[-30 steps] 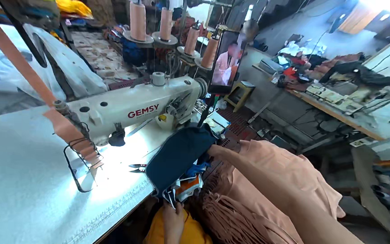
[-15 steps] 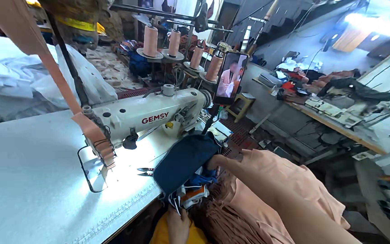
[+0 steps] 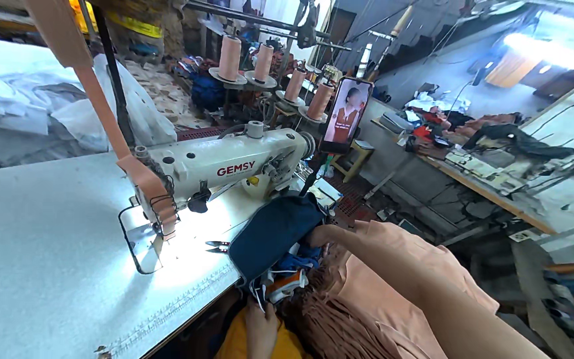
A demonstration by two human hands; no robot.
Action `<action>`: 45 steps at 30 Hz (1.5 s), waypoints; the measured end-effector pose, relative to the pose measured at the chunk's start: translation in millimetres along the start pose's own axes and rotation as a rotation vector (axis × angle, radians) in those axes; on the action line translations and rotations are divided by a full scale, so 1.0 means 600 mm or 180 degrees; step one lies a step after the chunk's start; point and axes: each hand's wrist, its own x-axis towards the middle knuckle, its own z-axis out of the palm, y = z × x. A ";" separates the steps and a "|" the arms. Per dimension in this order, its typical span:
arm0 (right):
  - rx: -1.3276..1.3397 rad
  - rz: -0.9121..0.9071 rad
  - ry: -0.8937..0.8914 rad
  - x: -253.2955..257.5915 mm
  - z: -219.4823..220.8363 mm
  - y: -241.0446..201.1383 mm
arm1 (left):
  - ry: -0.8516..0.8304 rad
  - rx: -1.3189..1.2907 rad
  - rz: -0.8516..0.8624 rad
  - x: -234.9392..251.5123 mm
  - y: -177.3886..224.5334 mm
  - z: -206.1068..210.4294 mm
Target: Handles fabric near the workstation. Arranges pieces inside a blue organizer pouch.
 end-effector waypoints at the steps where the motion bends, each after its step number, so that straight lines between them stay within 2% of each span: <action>1: 0.0028 -0.0003 0.0111 -0.013 0.002 -0.007 | 0.0000 0.0000 0.0019 0.000 0.000 0.000; 5: 0.0680 -0.0334 0.0721 0.001 0.012 0.015 | -0.0009 0.0018 -0.0005 0.002 -0.003 0.000; 9: 0.0477 -0.0408 0.1470 -0.019 0.018 0.010 | 0.0005 -0.0019 -0.0006 0.001 -0.003 0.001; 17: 0.0854 -0.0640 0.1334 -0.078 0.022 0.003 | -0.0028 0.0010 0.0012 0.002 -0.005 0.000; 19: 0.0362 -0.0637 0.1459 -0.116 0.024 -0.009 | -0.0018 0.0020 -0.0014 0.002 -0.002 -0.002; 21: -0.0604 -0.0645 0.1738 -0.167 0.045 -0.038 | -0.0018 0.0129 -0.0040 0.000 0.008 -0.007; 22: -0.0972 -0.0797 0.1879 -0.190 0.066 -0.056 | -0.0028 0.0200 -0.0056 -0.002 0.012 -0.009; 24: -0.1426 -0.1617 0.1990 -0.198 0.114 -0.080 | -0.0030 0.0334 -0.0060 -0.005 0.015 -0.009; 26: -0.1617 -0.2508 0.1754 -0.159 0.146 -0.094 | -0.0011 0.0411 -0.0029 -0.008 0.014 -0.006; 27: -0.1646 -0.2601 0.1506 -0.140 0.153 -0.103 | -0.0007 0.0390 -0.0013 -0.010 0.012 -0.005; 29: -0.1650 -0.2263 0.1311 -0.117 0.154 -0.110 | 0.0014 0.0295 0.0011 -0.015 0.005 -0.002; 31: -0.1672 -0.1562 0.1199 -0.117 0.134 -0.109 | 0.0017 0.0151 -0.0043 -0.021 0.005 -0.003; 33: -0.1708 -0.1231 0.1389 -0.103 0.114 -0.085 | 0.0070 0.0026 -0.0104 -0.023 0.006 -0.003; 37: -0.1720 -0.1542 0.1515 -0.071 0.100 -0.033 | 0.0049 -0.0075 -0.0114 -0.017 0.010 0.003; 45: -0.0965 -0.1691 0.1482 -0.074 0.087 -0.037 | 0.0178 -0.0086 0.0055 -0.026 0.000 0.005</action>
